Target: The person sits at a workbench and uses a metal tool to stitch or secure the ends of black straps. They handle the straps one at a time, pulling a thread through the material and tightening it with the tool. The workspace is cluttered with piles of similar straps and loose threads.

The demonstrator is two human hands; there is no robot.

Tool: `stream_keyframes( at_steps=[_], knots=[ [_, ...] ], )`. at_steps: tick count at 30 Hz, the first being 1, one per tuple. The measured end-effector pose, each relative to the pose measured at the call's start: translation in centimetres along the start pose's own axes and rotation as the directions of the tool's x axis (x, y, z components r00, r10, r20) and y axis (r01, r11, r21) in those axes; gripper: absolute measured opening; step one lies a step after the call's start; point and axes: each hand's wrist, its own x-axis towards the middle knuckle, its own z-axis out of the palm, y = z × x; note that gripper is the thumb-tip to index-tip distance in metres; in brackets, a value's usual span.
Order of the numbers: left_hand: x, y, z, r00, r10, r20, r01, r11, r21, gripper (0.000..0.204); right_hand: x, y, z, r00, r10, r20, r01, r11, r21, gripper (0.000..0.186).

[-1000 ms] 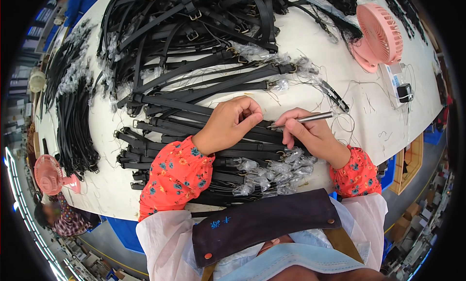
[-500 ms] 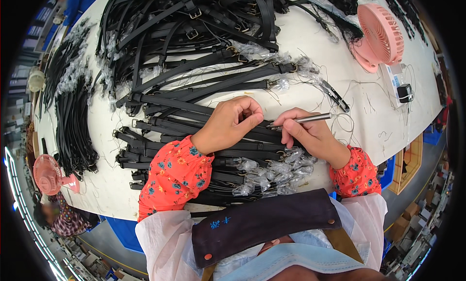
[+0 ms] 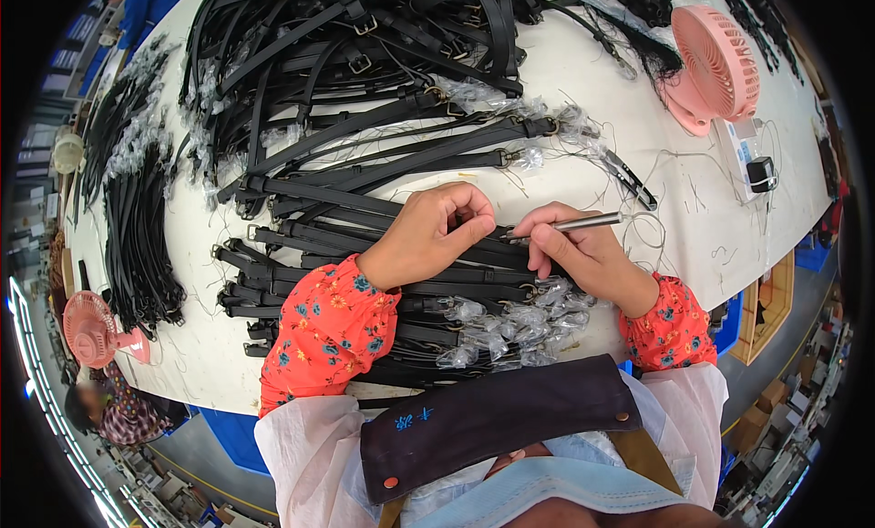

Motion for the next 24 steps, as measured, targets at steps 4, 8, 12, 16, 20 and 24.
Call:
stream_keyframes(
  at_steps=[4, 8, 12, 16, 20, 24],
  knots=[
    [0.0, 0.3, -0.1, 1.000, -0.014, 0.013, 0.014, 1.000, -0.009, 0.011, -0.1, -0.2, 0.0, 1.000, 0.009, -0.003, -0.009, 1.000, -0.009, 0.033],
    [0.0, -0.6, -0.1, 0.997, -0.016, -0.076, 0.012, 0.999, -0.048, 0.010, 0.0, -0.2, 0.0, 1.000, -0.008, -0.013, 0.008, 1.000, 0.008, 0.032],
    [-0.1, 0.0, 0.2, 0.990, 0.100, -0.101, -0.084, 0.984, 0.156, 0.016, -0.1, 0.2, 0.0, 0.997, -0.054, -0.049, 0.055, 0.998, 0.024, 0.030],
    [0.0, -0.6, 0.8, 0.960, 0.277, -0.040, -0.247, 0.906, 0.345, 0.020, -0.1, -0.1, -0.3, 0.998, -0.051, -0.036, 0.051, 0.999, 0.001, 0.028],
    [0.3, -0.5, 1.5, 0.925, 0.375, -0.059, -0.294, 0.807, 0.513, 0.011, 0.0, 0.1, -0.3, 0.998, -0.056, -0.035, 0.056, 0.998, 0.014, 0.027],
    [0.4, 0.0, 1.7, 0.936, 0.344, -0.072, -0.262, 0.819, 0.511, 0.007, 0.0, 0.3, 0.0, 0.995, -0.067, -0.069, 0.070, 0.997, 0.037, 0.028]
  ],
)
